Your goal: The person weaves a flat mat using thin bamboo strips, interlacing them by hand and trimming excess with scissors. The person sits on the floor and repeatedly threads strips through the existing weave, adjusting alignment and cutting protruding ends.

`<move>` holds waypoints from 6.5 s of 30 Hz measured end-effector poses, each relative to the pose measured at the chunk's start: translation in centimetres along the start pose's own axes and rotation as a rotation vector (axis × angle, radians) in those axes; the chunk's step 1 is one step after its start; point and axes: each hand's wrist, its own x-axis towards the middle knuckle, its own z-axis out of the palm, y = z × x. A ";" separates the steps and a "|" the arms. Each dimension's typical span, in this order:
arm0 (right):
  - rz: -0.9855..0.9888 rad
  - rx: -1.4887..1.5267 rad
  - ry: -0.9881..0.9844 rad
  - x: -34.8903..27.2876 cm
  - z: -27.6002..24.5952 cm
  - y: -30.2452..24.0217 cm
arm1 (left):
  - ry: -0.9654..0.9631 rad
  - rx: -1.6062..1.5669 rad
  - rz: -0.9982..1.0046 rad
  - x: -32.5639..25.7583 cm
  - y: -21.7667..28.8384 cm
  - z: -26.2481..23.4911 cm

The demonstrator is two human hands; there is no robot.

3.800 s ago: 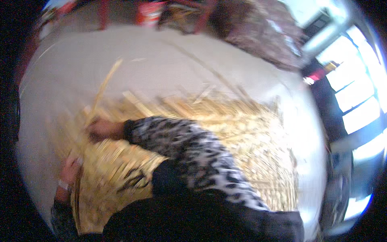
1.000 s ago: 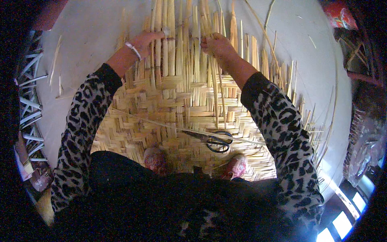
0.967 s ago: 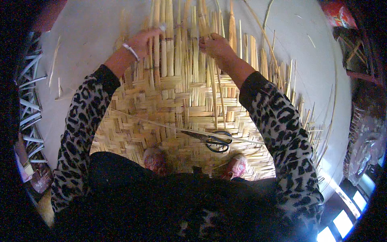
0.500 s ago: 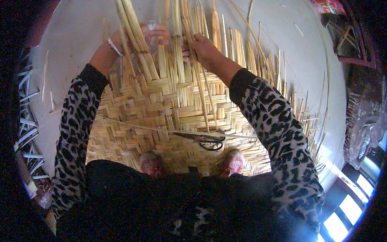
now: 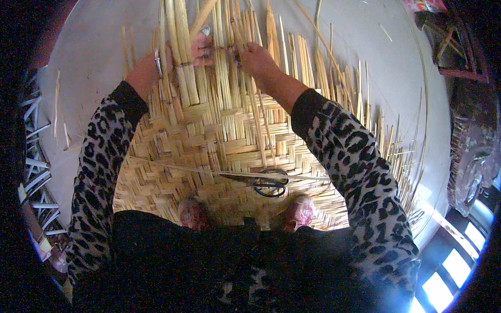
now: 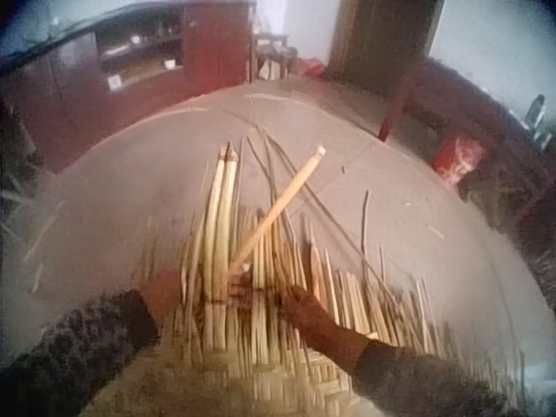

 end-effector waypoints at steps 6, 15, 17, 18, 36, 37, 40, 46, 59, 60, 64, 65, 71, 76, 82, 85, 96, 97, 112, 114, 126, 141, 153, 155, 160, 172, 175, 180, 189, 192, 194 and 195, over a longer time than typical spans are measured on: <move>0.351 0.402 0.136 -1.4 0.1 -4.3 | 0.052 -0.117 -0.068 -0.3 0.4 -0.4; 0.304 -0.112 -0.248 -0.8 -0.5 -7.5 | 0.167 0.217 0.267 -1.7 2.1 0.7; 0.383 -0.156 -0.335 -0.7 -1.4 -7.9 | 0.100 -0.045 0.256 -3.8 3.6 0.2; 0.420 -0.180 -0.375 -0.6 -1.8 -8.1 | 0.198 -0.032 0.267 -5.2 4.1 -0.1; 0.439 -0.787 -0.579 -2.6 -2.9 -5.3 | 0.991 -0.181 0.337 -17.8 -10.5 -0.8; 0.497 -0.788 -0.618 -2.6 -2.9 -5.2 | 0.995 -0.196 0.330 -17.8 -10.8 -0.7; 0.399 -0.866 -0.592 -2.5 -2.9 -4.9 | 0.997 -0.201 0.297 -17.9 -10.9 -0.6; 0.195 -1.001 -0.656 -3.5 -2.8 -4.2 | 1.062 -0.186 0.236 -18.5 -12.1 0.8; -0.061 -1.212 0.009 -8.1 -0.6 -1.5 | 0.954 -0.133 0.409 -25.9 -12.6 -8.4; -0.056 -1.232 0.025 -8.2 -0.5 -1.3 | 0.900 -0.336 0.427 -26.4 -12.5 -8.8; -0.065 -1.116 0.088 -8.4 -0.4 -1.3 | 1.055 -0.258 0.395 -26.5 -12.5 -10.7; -0.055 -1.103 0.088 -8.4 -0.5 -1.4 | 1.128 -0.217 0.372 -26.3 -12.7 -11.5; -0.032 -1.000 0.162 -8.2 -0.5 -0.6 | 1.097 0.528 0.269 -26.1 -14.7 -17.1; 0.034 -1.150 0.072 -7.3 -0.2 -0.7 | 1.146 1.591 0.135 -27.2 -16.1 -18.4; 0.038 -1.240 -0.018 -7.3 0.2 -2.3 | 1.130 0.918 0.237 -25.7 -15.1 -13.9; 0.006 -1.306 -0.097 -6.9 0.4 -3.1 | 1.046 -0.122 0.405 -25.1 -13.2 -10.0; -0.550 -0.834 -0.271 -4.3 16.0 -6.3 | 0.869 -0.505 0.539 -27.3 -11.8 -7.2; -0.430 -0.902 -0.323 -3.6 18.0 -6.3 | 0.831 -0.530 0.527 -27.4 -11.7 -7.2; -0.231 -0.987 -0.152 -1.6 22.5 -5.3 | 0.446 -0.365 0.481 -24.7 -7.9 -5.9; -0.225 -1.004 -0.130 -1.3 22.4 -5.1 | 0.610 0.979 0.444 -23.9 -7.1 -5.5; -0.124 -0.769 0.078 -0.5 22.0 -4.4 | 0.711 1.057 -0.103 -17.7 -5.9 -7.7; -0.082 -0.791 -0.190 -0.1 21.2 -4.9 | 0.609 0.895 0.231 -21.1 -5.4 -6.4; 0.015 -0.669 0.022 -0.3 21.3 -4.9 | 0.755 0.567 0.021 -17.2 -5.5 -6.5; 0.000 -0.686 0.030 -0.3 21.3 -4.9 | 0.819 0.704 -0.053 -16.7 -5.5 -6.8; -0.028 -0.634 0.061 -0.5 21.3 -4.3 | 0.745 1.191 0.039 -16.5 -6.1 -8.3; -0.045 -0.664 -0.138 -0.2 20.7 -4.5 | 0.492 1.779 0.480 -19.7 -4.0 -7.3; -0.059 -0.604 -0.258 0.1 19.9 -4.3 | 0.569 0.437 0.339 -19.2 -2.3 -6.2; 0.020 -0.391 -0.337 0.5 19.4 -3.5 | 0.666 0.301 0.443 -20.9 -1.8 -4.1; 0.067 -0.392 -0.451 1.8 18.8 -2.5 | 0.563 -0.161 0.773 -24.1 -3.1 -1.7; 0.085 -0.416 -0.473 2.0 18.8 -2.1 | 0.618 -0.282 0.775 -24.8 -3.5 -1.5; 0.091 -0.438 -0.513 2.2 19.0 -2.1 | 0.713 -0.236 0.744 -25.4 -3.7 -1.8; 0.082 -0.444 -0.521 2.3 19.0 -2.1 | 0.779 -0.154 0.712 -25.8 -3.9 -2.0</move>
